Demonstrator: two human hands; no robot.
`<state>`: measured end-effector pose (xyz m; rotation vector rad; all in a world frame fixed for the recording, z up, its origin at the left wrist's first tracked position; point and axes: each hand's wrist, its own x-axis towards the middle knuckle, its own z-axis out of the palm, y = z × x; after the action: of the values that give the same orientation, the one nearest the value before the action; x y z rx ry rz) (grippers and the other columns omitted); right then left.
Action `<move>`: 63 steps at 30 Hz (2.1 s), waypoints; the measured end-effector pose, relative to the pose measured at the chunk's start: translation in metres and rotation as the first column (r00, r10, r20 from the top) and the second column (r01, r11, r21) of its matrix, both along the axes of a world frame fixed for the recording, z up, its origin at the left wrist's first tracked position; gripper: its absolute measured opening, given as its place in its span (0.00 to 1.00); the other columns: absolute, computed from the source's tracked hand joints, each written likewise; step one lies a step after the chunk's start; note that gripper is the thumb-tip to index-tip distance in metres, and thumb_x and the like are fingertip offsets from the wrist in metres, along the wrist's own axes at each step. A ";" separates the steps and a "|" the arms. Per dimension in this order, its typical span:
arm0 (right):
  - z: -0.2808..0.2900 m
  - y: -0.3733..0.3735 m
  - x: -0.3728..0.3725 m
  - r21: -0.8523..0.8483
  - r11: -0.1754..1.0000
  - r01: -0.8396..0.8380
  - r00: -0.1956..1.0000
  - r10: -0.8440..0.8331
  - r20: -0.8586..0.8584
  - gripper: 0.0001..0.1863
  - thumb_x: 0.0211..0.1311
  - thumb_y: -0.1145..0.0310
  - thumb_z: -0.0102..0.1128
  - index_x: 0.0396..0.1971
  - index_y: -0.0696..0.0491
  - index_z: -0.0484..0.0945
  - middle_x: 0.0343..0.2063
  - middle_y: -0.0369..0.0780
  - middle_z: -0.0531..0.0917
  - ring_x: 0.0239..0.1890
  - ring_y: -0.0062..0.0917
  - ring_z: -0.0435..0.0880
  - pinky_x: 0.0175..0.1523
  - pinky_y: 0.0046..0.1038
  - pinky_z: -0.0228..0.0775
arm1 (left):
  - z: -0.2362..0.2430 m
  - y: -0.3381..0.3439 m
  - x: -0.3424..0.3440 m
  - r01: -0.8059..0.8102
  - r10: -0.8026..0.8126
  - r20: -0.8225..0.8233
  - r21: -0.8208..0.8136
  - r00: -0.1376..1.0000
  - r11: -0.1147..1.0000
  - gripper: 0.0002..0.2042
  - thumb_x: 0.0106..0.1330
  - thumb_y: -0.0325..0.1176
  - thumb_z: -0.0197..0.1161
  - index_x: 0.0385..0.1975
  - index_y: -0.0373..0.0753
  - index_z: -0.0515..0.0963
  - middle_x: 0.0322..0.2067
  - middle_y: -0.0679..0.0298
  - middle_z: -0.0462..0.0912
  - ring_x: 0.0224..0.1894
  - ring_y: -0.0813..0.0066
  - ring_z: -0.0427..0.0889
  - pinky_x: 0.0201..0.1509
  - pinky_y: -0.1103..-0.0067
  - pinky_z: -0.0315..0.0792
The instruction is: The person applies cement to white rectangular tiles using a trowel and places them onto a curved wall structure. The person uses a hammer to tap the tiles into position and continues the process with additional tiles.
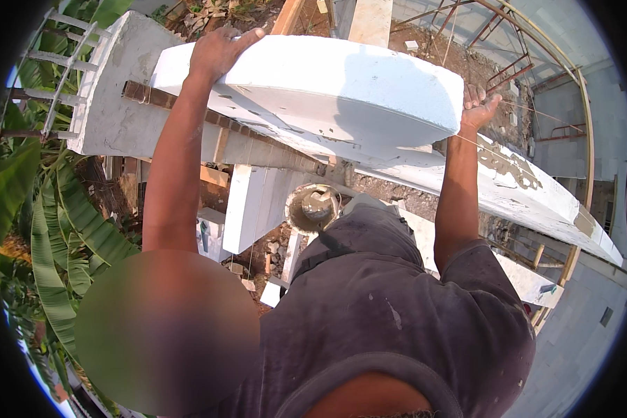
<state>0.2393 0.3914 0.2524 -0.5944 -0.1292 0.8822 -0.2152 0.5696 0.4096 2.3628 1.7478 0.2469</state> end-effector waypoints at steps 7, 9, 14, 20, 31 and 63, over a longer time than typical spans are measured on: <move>-0.009 0.002 -0.008 0.006 0.985 0.171 0.979 -0.169 -0.111 0.29 0.66 0.34 0.46 0.15 0.42 0.62 0.08 0.27 0.56 0.08 0.17 0.56 0.19 0.18 0.62 | -0.009 0.011 0.013 0.051 -0.044 -0.089 0.082 0.995 0.995 0.53 0.53 0.83 0.45 0.54 0.30 0.79 0.52 0.42 0.81 0.56 0.48 0.80 0.65 0.61 0.68; 0.006 0.004 -0.020 -0.132 0.989 0.063 0.998 -0.066 -0.018 0.26 0.69 0.42 0.48 0.16 0.43 0.62 0.09 0.27 0.57 0.09 0.16 0.56 0.17 0.18 0.57 | -0.019 0.014 -0.003 0.007 0.000 -0.047 0.153 0.999 0.988 0.53 0.50 0.84 0.46 0.52 0.32 0.81 0.46 0.43 0.83 0.54 0.50 0.82 0.62 0.61 0.71; 0.025 -0.107 -0.028 -0.681 0.720 -0.132 0.763 0.513 0.393 0.17 0.69 0.58 0.54 0.18 0.45 0.70 0.10 0.28 0.65 0.10 0.11 0.59 0.15 0.18 0.45 | -0.012 0.011 -0.003 -0.067 0.077 -0.073 0.132 0.994 0.989 0.52 0.46 0.84 0.51 0.42 0.32 0.85 0.40 0.46 0.86 0.49 0.50 0.84 0.57 0.63 0.75; 0.178 -0.124 -0.084 -0.522 0.638 -0.566 -0.035 0.614 0.788 0.32 0.68 0.39 0.53 0.20 0.55 0.75 0.13 0.35 0.76 0.16 0.22 0.76 0.24 0.24 0.65 | -0.015 0.007 -0.004 -0.107 0.111 -0.030 0.110 0.993 0.988 0.52 0.45 0.85 0.52 0.37 0.29 0.85 0.38 0.46 0.85 0.47 0.51 0.84 0.54 0.63 0.76; 0.187 0.029 -0.088 -0.332 0.810 -0.484 0.166 0.457 0.874 0.33 0.75 0.41 0.41 0.12 0.47 0.60 0.09 0.30 0.58 0.11 0.16 0.55 0.18 0.21 0.48 | -0.014 0.017 0.008 -0.071 0.077 -0.067 0.091 0.995 0.993 0.53 0.50 0.83 0.48 0.52 0.31 0.80 0.48 0.43 0.82 0.54 0.48 0.80 0.60 0.62 0.72; 0.198 0.123 -0.162 -0.128 0.595 -0.794 -0.264 -0.146 0.953 0.20 0.78 0.58 0.44 0.25 0.51 0.75 0.19 0.36 0.76 0.23 0.23 0.74 0.29 0.26 0.67 | -0.041 0.028 -0.016 -0.059 0.068 -0.057 0.142 0.996 0.988 0.54 0.51 0.81 0.50 0.52 0.25 0.78 0.44 0.37 0.83 0.51 0.46 0.83 0.61 0.64 0.72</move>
<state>0.0774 0.5144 0.4506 -0.4034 -2.2827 0.6721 -0.2310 0.5976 0.3686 2.4373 1.8951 0.3203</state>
